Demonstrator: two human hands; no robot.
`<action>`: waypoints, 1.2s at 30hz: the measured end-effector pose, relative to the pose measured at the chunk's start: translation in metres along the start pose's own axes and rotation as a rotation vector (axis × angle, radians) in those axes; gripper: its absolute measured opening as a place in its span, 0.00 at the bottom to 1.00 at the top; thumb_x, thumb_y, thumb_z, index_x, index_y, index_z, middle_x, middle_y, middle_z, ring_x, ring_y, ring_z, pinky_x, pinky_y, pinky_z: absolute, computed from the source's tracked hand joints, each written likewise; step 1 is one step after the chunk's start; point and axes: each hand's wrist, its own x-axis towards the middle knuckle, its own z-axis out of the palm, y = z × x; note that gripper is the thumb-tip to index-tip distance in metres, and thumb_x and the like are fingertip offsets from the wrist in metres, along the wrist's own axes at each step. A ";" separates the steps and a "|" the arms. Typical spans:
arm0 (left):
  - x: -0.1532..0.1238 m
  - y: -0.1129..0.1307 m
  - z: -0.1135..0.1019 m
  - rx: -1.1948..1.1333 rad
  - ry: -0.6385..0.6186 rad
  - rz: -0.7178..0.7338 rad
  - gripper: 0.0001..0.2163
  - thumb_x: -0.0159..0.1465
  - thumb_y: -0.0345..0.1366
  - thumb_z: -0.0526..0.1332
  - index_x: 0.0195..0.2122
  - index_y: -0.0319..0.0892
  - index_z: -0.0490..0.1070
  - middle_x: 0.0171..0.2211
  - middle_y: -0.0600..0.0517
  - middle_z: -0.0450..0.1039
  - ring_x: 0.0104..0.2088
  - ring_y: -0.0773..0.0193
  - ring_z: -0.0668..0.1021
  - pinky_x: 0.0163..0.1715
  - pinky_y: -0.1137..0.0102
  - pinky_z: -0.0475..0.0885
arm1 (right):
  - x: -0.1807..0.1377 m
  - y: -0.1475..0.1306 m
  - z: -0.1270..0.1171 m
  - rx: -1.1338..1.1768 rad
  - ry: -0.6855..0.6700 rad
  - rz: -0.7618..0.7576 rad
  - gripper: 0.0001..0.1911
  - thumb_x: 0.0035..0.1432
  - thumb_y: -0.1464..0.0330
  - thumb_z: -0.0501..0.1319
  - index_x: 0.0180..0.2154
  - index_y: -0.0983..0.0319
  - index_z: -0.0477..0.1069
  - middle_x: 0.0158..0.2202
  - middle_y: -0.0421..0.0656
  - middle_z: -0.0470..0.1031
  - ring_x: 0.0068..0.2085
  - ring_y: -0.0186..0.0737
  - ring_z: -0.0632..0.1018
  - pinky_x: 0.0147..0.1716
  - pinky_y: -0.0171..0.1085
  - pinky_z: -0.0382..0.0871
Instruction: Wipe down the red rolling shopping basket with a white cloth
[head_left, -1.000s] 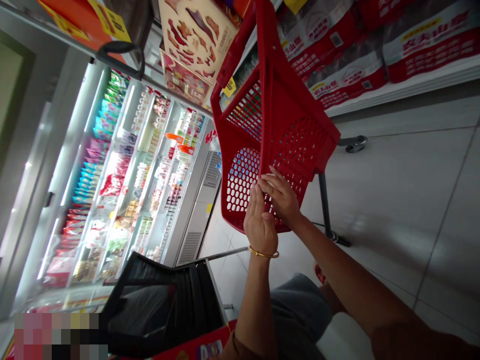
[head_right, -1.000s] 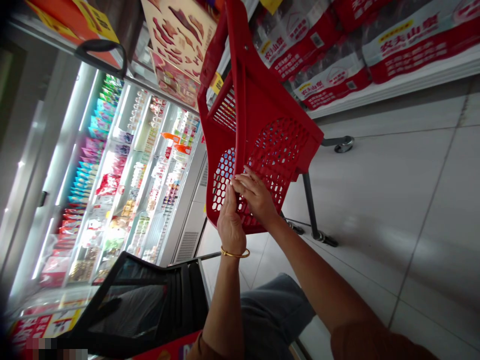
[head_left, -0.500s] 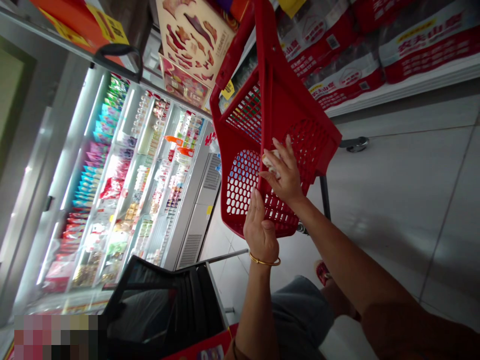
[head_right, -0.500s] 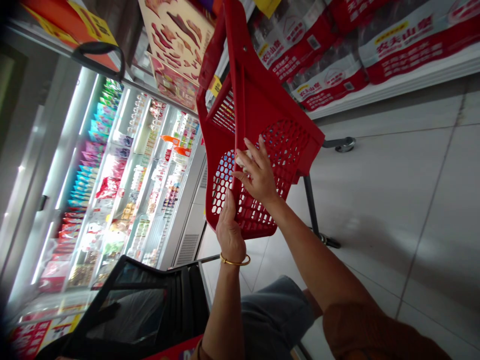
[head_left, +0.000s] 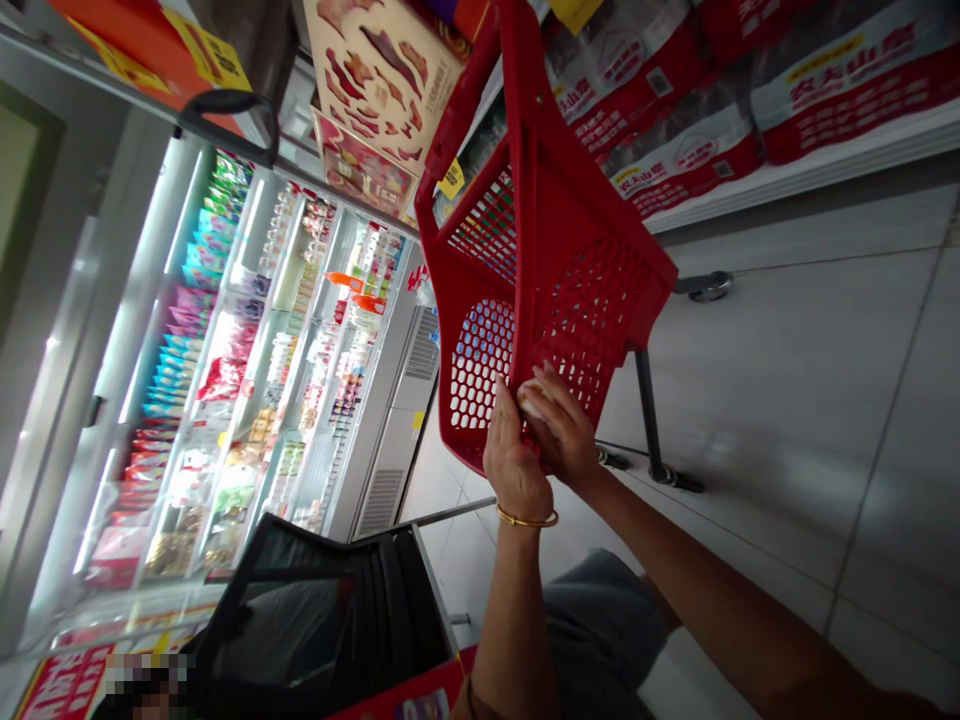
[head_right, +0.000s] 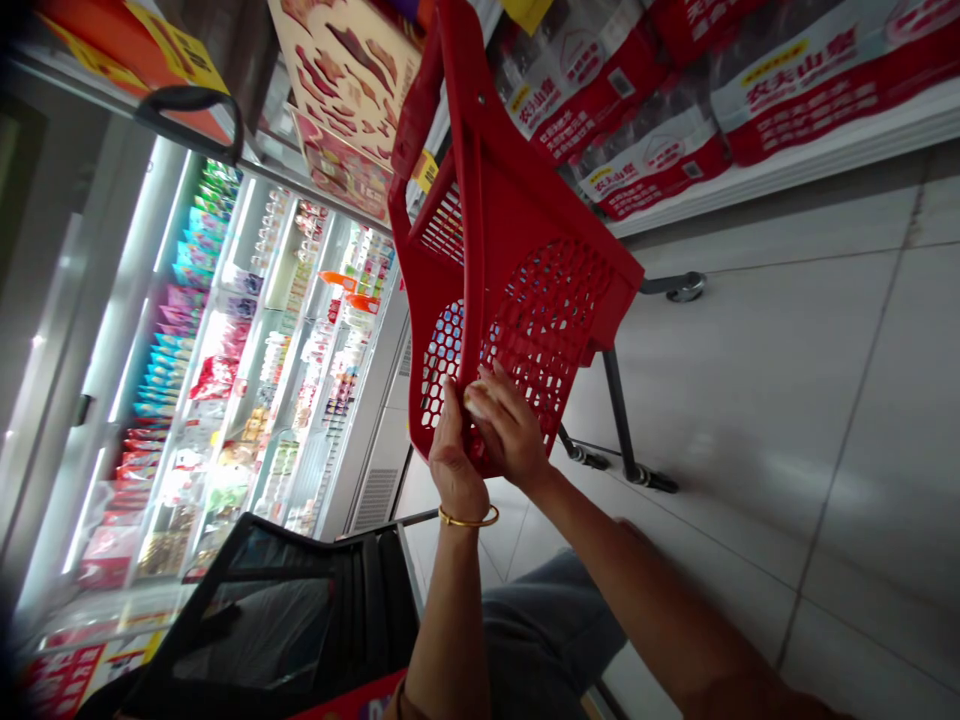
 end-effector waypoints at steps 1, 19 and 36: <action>0.000 0.000 0.000 0.000 0.001 -0.006 0.42 0.65 0.61 0.27 0.67 0.37 0.56 0.66 0.41 0.59 0.67 0.56 0.63 0.66 0.63 0.59 | -0.006 0.000 0.001 0.014 -0.006 -0.004 0.23 0.68 0.69 0.54 0.63 0.51 0.61 0.64 0.43 0.66 0.67 0.46 0.63 0.63 0.52 0.67; 0.004 -0.003 0.001 -0.030 0.002 0.064 0.42 0.66 0.61 0.29 0.66 0.35 0.57 0.65 0.39 0.61 0.66 0.54 0.63 0.66 0.61 0.58 | 0.019 0.028 0.011 0.097 -0.054 -0.107 0.24 0.69 0.71 0.52 0.62 0.45 0.62 0.62 0.37 0.69 0.69 0.44 0.58 0.64 0.54 0.65; 0.003 -0.028 0.000 0.154 0.124 0.138 0.21 0.70 0.31 0.51 0.63 0.44 0.63 0.58 0.45 0.72 0.57 0.61 0.75 0.57 0.67 0.72 | 0.073 0.037 -0.001 0.022 -0.124 -0.021 0.19 0.67 0.66 0.56 0.59 0.50 0.66 0.64 0.41 0.65 0.68 0.45 0.60 0.65 0.55 0.63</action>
